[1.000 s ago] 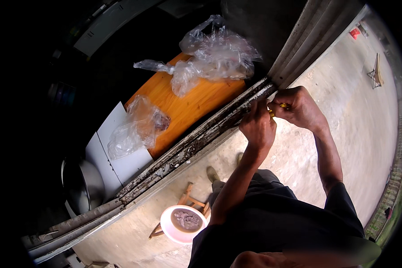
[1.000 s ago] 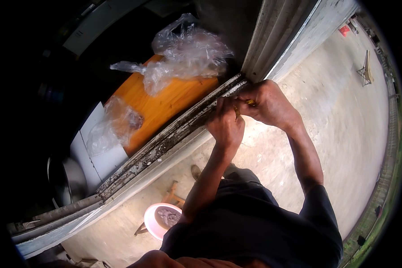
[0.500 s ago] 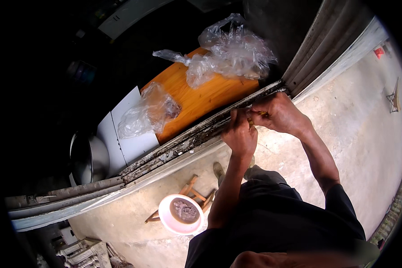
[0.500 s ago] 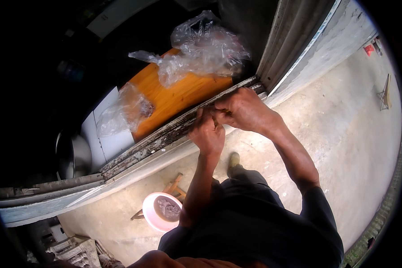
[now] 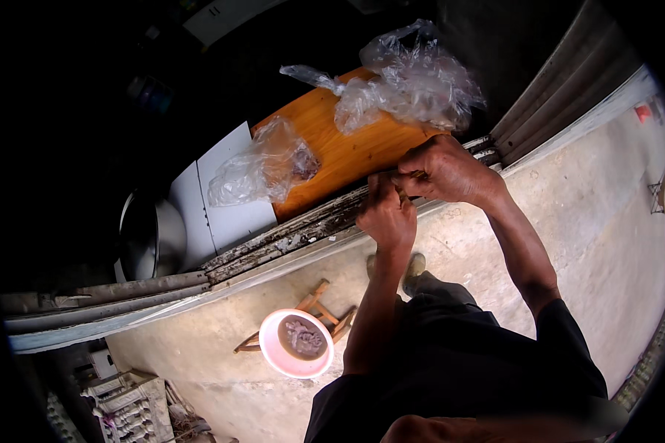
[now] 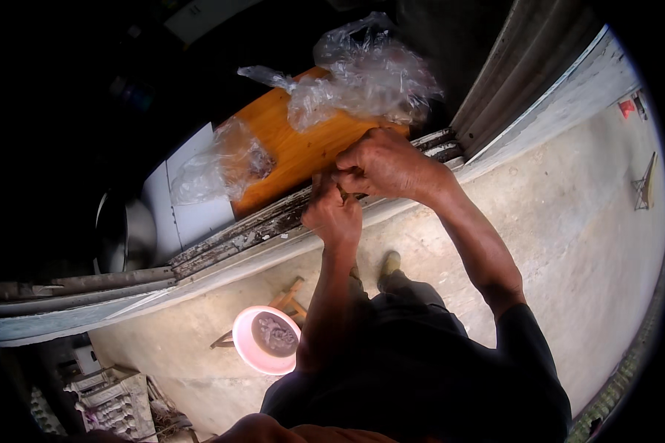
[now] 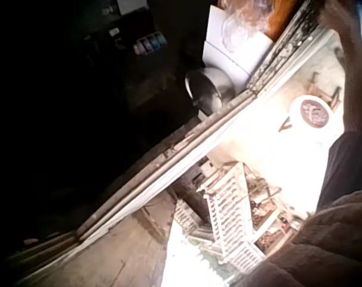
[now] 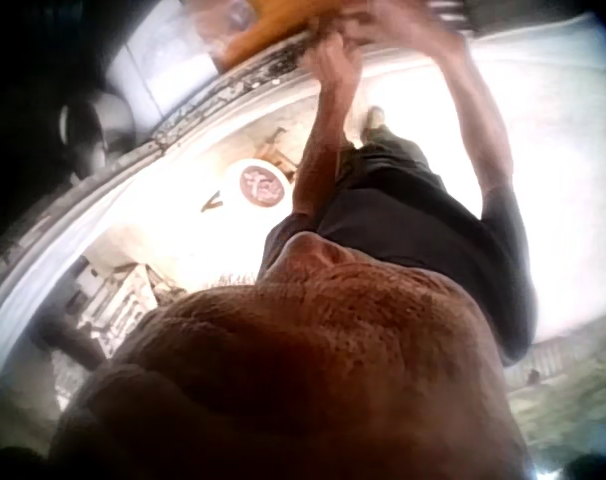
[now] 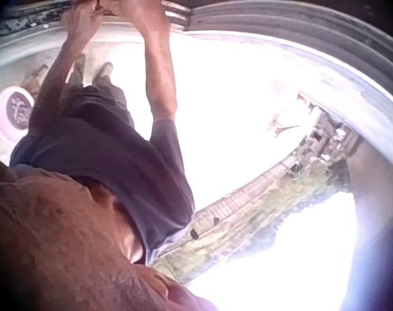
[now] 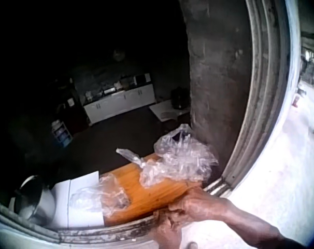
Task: The person uses a screwdriver to tighten screws along the bottom edge of a sliding door frame. They repeatedly insert the tool into screw heads and turn it clockwise to secure the frame components.
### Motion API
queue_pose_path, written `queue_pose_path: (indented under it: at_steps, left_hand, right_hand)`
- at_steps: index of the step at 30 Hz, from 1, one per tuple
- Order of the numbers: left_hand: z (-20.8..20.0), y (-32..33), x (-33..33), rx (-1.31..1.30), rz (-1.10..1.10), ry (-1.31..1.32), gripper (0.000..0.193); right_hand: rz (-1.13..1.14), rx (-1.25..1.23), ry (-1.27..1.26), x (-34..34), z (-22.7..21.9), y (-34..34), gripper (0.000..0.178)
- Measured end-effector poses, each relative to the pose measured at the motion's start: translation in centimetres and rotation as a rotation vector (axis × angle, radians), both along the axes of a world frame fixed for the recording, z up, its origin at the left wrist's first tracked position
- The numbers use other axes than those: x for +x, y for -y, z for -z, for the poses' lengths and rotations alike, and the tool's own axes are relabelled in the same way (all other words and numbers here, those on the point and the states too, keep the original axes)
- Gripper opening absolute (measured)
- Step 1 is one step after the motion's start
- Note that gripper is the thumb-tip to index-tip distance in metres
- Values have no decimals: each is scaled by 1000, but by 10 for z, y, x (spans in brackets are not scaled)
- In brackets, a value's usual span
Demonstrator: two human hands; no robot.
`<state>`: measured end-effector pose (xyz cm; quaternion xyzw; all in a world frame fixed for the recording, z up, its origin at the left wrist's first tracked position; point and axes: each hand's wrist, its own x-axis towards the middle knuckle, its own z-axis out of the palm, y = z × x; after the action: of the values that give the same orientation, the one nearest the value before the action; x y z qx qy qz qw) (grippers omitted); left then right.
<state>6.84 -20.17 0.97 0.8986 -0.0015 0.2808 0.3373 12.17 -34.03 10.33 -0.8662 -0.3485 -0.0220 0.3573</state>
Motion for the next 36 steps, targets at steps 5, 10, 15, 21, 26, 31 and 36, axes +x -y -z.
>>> queue_pose_path:
  at_steps: [5, 10, 15, 21, 26, 31, 36]
  left_hand:
    - [5, -14, -5, -2, 29, -26, 20]
    - [-12, 30, 3, -71, 33, -1, 16]
    - [10, -52, -11, 15, 32, 83, 19]
    - [-7, 8, -13, -83, 136, 27, 13]
    - [-4, -5, -14, -39, 163, 46, 19]
    - [7, -38, -19, 31, 215, 54, 37]
    - [-19, 32, -13, -90, 368, 82, 38]
  right_hand:
    - [-15, 21, 56, -6, -1, -11, 18]
    - [94, -18, 34, -1, -11, 21, 14]
    - [-1, 39, 135, -18, 25, -50, 10]
    - [150, -139, 94, -35, -15, 7, 7]
    - [220, -46, 142, -48, 2, -4, 8]
    - [175, 10, 93, -51, 7, -24, 9]
    - [294, -14, 99, -62, -20, 38, 8]
